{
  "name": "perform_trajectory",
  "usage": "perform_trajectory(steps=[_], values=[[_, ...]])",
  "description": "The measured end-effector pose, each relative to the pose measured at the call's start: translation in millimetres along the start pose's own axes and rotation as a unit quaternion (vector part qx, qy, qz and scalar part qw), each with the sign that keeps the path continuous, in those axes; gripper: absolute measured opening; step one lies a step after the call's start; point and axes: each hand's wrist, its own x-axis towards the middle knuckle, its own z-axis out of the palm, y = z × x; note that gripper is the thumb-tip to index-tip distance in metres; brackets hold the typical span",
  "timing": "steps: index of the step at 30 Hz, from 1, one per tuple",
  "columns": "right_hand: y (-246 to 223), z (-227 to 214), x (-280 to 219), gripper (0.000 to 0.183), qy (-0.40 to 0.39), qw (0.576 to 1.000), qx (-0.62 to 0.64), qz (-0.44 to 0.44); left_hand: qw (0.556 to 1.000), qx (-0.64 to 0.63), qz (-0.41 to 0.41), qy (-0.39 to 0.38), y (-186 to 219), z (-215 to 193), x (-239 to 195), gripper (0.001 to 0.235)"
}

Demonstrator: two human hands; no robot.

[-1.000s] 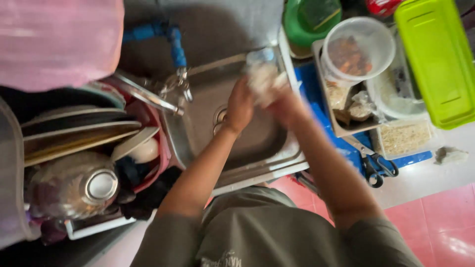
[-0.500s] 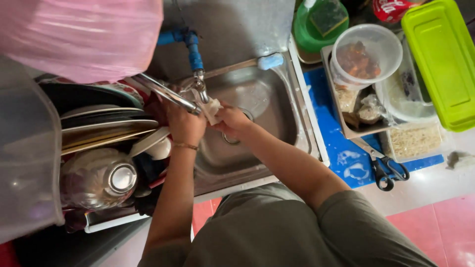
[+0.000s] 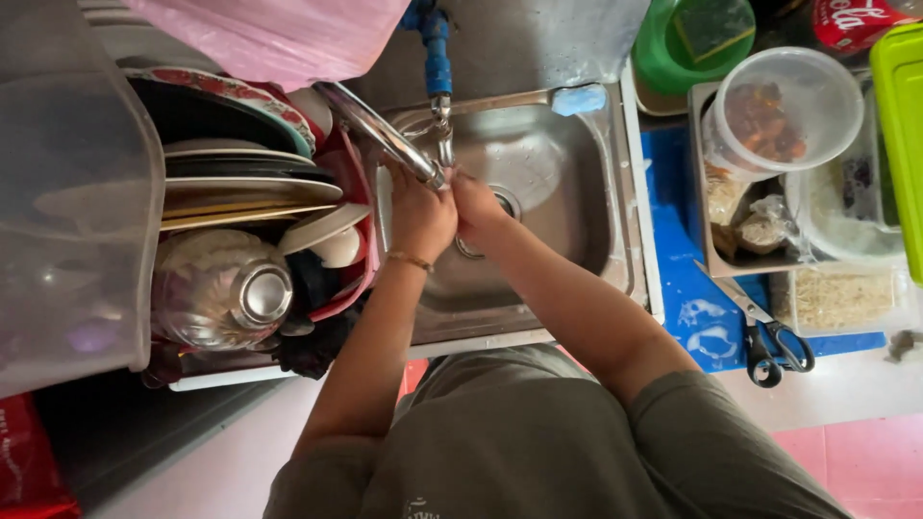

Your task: Washing small metal bowls in a sink, wiping down the surrounding area, and then preparing food by scooping ingredients into a container.

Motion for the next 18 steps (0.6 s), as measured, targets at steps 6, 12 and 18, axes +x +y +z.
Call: perform_trajectory(steps=[6, 12, 18], values=[[-56.5, 56.2, -73.5, 0.044, 0.147, 0.98, 0.107, 0.081, 0.981, -0.144, -0.023, 0.127, -18.3, 38.6, -20.8, 0.031], [-30.8, 30.1, -16.6, 0.04, 0.06, 0.995, 0.044, 0.062, 0.994, -0.106, -0.008, 0.013, -5.3, 47.9, -49.0, 0.021], [-44.3, 47.2, -35.9, 0.034, 0.026, 0.998, -0.053, 0.039, 0.965, -0.225, -0.095, 0.096, -10.3, -14.0, -15.7, 0.048]])
